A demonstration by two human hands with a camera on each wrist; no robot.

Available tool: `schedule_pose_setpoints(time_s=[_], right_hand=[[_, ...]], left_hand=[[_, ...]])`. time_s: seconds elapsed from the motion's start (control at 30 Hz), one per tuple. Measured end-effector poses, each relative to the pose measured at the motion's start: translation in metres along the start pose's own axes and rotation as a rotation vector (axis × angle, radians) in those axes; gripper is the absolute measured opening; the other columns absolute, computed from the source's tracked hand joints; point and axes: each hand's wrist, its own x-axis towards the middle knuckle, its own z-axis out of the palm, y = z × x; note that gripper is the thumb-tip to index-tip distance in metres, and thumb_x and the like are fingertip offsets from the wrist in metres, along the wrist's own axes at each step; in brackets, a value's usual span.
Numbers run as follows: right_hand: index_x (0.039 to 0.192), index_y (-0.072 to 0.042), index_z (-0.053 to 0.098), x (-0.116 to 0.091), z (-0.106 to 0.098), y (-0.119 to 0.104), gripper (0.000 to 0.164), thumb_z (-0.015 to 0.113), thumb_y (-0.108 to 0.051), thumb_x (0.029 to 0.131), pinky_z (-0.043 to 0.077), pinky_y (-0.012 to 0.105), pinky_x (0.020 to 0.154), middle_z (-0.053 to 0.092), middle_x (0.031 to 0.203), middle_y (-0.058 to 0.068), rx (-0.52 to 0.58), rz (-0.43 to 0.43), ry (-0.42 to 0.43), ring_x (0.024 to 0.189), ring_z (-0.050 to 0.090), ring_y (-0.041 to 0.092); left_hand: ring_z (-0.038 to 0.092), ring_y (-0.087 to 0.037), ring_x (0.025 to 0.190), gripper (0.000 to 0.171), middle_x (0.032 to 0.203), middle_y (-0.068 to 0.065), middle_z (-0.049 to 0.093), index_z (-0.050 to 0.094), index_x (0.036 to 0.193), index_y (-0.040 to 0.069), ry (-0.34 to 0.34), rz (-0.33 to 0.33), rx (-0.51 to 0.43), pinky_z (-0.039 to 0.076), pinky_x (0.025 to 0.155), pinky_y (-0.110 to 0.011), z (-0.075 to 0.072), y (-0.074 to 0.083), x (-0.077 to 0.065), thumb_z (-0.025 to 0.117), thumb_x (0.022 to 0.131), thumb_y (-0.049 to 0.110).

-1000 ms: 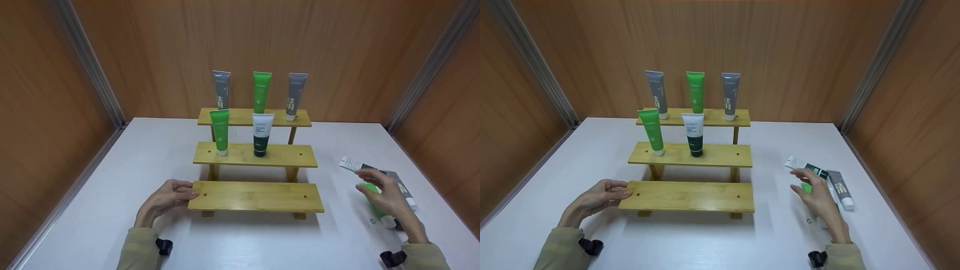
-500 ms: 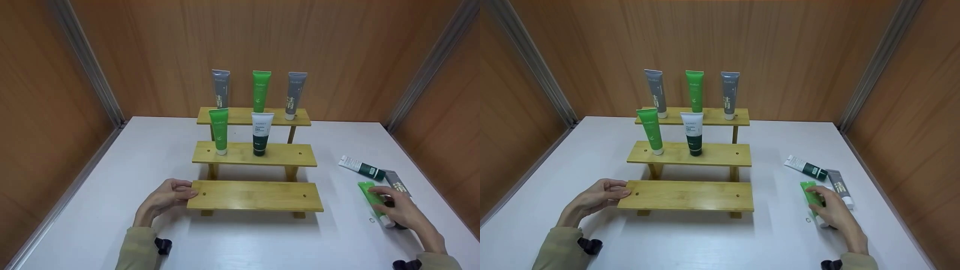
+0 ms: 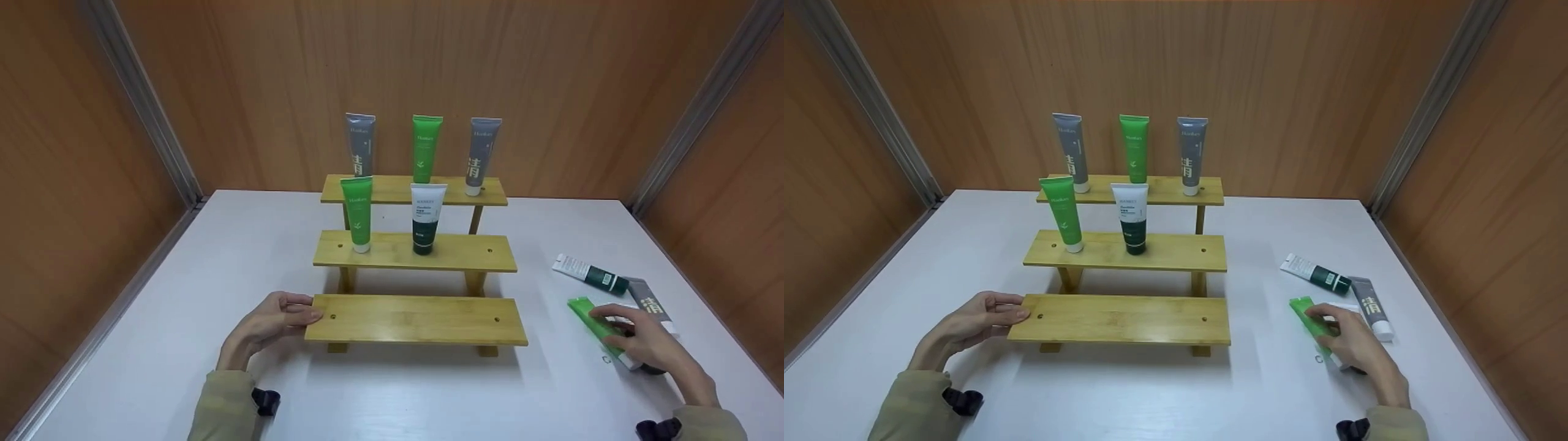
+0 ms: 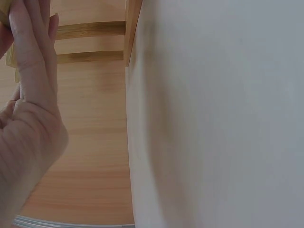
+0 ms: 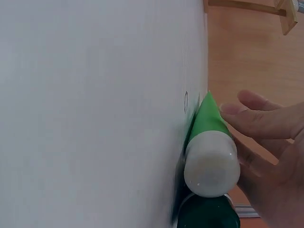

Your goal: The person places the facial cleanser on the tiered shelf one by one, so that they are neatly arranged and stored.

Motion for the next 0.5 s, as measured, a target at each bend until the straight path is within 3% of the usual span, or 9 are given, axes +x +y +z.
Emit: schedule_pose_setpoints(time_s=[0.1,0.17,0.2,0.27,0.37,0.5], right_hand=[[0.128,-0.001,0.063,0.003,0.002,-0.001,0.046,0.077,-0.003,0.084,0.057,0.039,0.101,0.064,0.131,0.022,0.045,-0.037,-0.008,0.116,0.063,0.008],[0.129,-0.001,0.063,0.005,0.002,-0.002,0.047,0.078,-0.006,0.084,0.058,0.026,0.095,0.066,0.129,0.021,0.079,-0.047,-0.029,0.109,0.061,-0.003],[0.129,-0.001,0.063,0.006,0.002,-0.002,0.048,0.079,-0.008,0.084,0.058,0.021,0.092,0.066,0.128,0.021,0.092,-0.048,-0.043,0.108,0.061,-0.004],[0.129,0.000,0.062,0.007,0.002,-0.003,0.050,0.080,-0.011,0.084,0.055,0.016,0.085,0.067,0.126,0.022,0.092,-0.038,-0.068,0.107,0.066,0.008],[0.129,-0.001,0.062,0.009,0.002,-0.006,0.054,0.083,-0.015,0.082,0.054,0.019,0.080,0.068,0.122,0.021,0.051,0.002,-0.091,0.105,0.068,0.026],[0.129,-0.001,0.062,0.012,0.001,-0.008,0.058,0.085,-0.021,0.080,0.052,0.022,0.075,0.071,0.114,0.018,-0.005,0.036,-0.122,0.097,0.065,0.023]], left_hand=[[0.073,-0.015,0.099,0.072,0.121,-0.017,0.071,0.038,0.141,-0.019,-0.014,0.004,-0.008,0.062,0.088,-0.030,0.000,0.000,0.000,0.075,0.091,0.017],[0.073,-0.015,0.099,0.071,0.118,-0.015,0.073,0.039,0.141,-0.019,-0.024,0.006,-0.015,0.062,0.088,-0.030,0.000,0.000,0.000,0.075,0.091,0.017],[0.073,-0.015,0.099,0.070,0.116,-0.014,0.073,0.040,0.141,-0.019,-0.028,0.005,-0.019,0.062,0.088,-0.030,0.000,0.001,0.000,0.075,0.091,0.017],[0.073,-0.015,0.098,0.070,0.113,-0.010,0.074,0.040,0.140,-0.019,-0.031,0.005,-0.020,0.062,0.088,-0.030,0.000,0.001,0.000,0.075,0.091,0.017],[0.073,-0.014,0.097,0.068,0.109,-0.007,0.075,0.041,0.140,-0.018,-0.027,0.000,-0.028,0.062,0.088,-0.030,0.000,0.002,0.000,0.074,0.091,0.015],[0.074,-0.014,0.096,0.066,0.107,-0.006,0.076,0.042,0.139,-0.018,-0.024,-0.004,-0.032,0.062,0.087,-0.029,0.000,0.002,0.000,0.074,0.091,0.015]])
